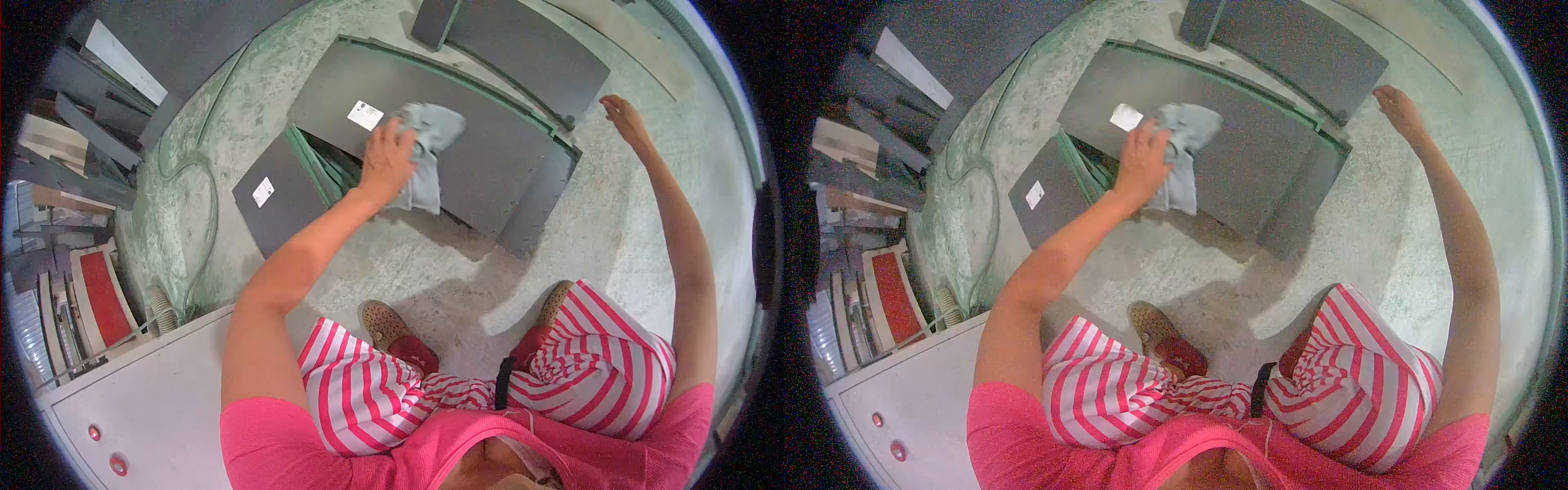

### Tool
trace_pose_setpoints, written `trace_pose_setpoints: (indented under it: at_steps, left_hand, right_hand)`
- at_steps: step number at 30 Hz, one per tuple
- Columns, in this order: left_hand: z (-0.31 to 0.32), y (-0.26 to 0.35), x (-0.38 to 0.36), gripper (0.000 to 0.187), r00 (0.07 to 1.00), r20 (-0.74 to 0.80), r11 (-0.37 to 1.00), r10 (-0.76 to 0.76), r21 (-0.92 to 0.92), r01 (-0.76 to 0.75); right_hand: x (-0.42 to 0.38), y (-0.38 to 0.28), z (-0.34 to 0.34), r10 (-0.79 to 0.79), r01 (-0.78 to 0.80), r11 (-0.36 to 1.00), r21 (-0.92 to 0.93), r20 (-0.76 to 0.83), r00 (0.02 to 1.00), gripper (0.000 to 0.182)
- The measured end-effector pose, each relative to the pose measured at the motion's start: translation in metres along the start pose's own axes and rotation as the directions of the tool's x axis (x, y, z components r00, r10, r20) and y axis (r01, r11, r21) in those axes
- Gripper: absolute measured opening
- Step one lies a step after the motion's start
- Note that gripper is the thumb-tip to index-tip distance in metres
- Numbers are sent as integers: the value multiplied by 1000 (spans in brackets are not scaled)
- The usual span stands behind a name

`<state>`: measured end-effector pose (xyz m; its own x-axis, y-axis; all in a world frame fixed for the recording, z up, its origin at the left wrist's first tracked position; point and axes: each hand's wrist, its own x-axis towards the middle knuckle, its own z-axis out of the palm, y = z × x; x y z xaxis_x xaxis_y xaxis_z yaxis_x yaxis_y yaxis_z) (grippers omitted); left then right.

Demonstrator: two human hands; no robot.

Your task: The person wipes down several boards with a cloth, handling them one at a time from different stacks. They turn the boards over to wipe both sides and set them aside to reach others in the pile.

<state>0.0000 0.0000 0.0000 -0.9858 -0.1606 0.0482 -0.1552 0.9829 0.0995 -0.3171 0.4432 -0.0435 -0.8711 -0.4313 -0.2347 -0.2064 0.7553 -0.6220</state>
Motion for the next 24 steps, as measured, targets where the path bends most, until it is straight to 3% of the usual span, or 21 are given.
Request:
trace_pose_setpoints:
  at_steps: [2,4,6,7,9,11,13,15,17,19,20,21,23,24]
  left_hand:
    - [-3,0,-2,62,899,-106,901,424,-46,-431]
    - [21,-33,41,53,919,-186,937,347,115,-330]
    - [9,-62,74,45,963,-268,999,36,26,-30]
    - [5,-66,82,45,963,-265,999,38,29,-31]
    - [-1,-68,96,42,924,-189,940,-333,8,341]
    - [3,-35,89,43,987,-133,996,-87,2,88]
    - [5,19,63,45,956,-228,979,185,-47,-201]
    - [-4,60,50,53,905,-127,894,407,-150,-423]
    - [10,56,67,49,906,-160,904,392,-114,-411]
    - [11,43,88,45,904,-201,915,377,-72,-397]
    - [5,33,97,46,947,-231,958,223,-126,-256]
    - [1,26,101,46,965,-254,976,67,-182,-116]
    - [1,26,92,48,975,-221,976,23,-208,-70]
    - [0,26,84,50,982,-186,972,-26,-234,-18]
  right_hand:
    - [-6,-28,8,-46,45,997,-68,-24,999,37]
    - [5,-53,11,-112,108,990,-91,-40,993,35]
    - [1,-96,19,-155,154,985,-76,0,988,31]
    - [-1,-112,27,-154,153,986,-72,1,988,31]
    - [-2,-138,37,-390,387,913,-129,6,921,30]
    - [-11,-177,43,-471,472,872,-132,39,881,29]
    - [-13,-204,53,-558,574,809,-123,142,817,31]
    - [-15,-224,64,-565,594,797,-111,214,797,36]
    - [-27,-245,75,-719,789,610,-76,366,591,48]
    - [-26,-259,92,-671,769,631,-101,426,607,53]
    - [-25,-264,99,-613,745,654,-129,486,623,59]
    - [-24,-266,111,-613,744,655,-133,482,625,59]
    - [-22,-268,139,-766,794,563,-232,214,606,52]
    - [-21,-274,152,-767,793,563,-234,211,606,52]
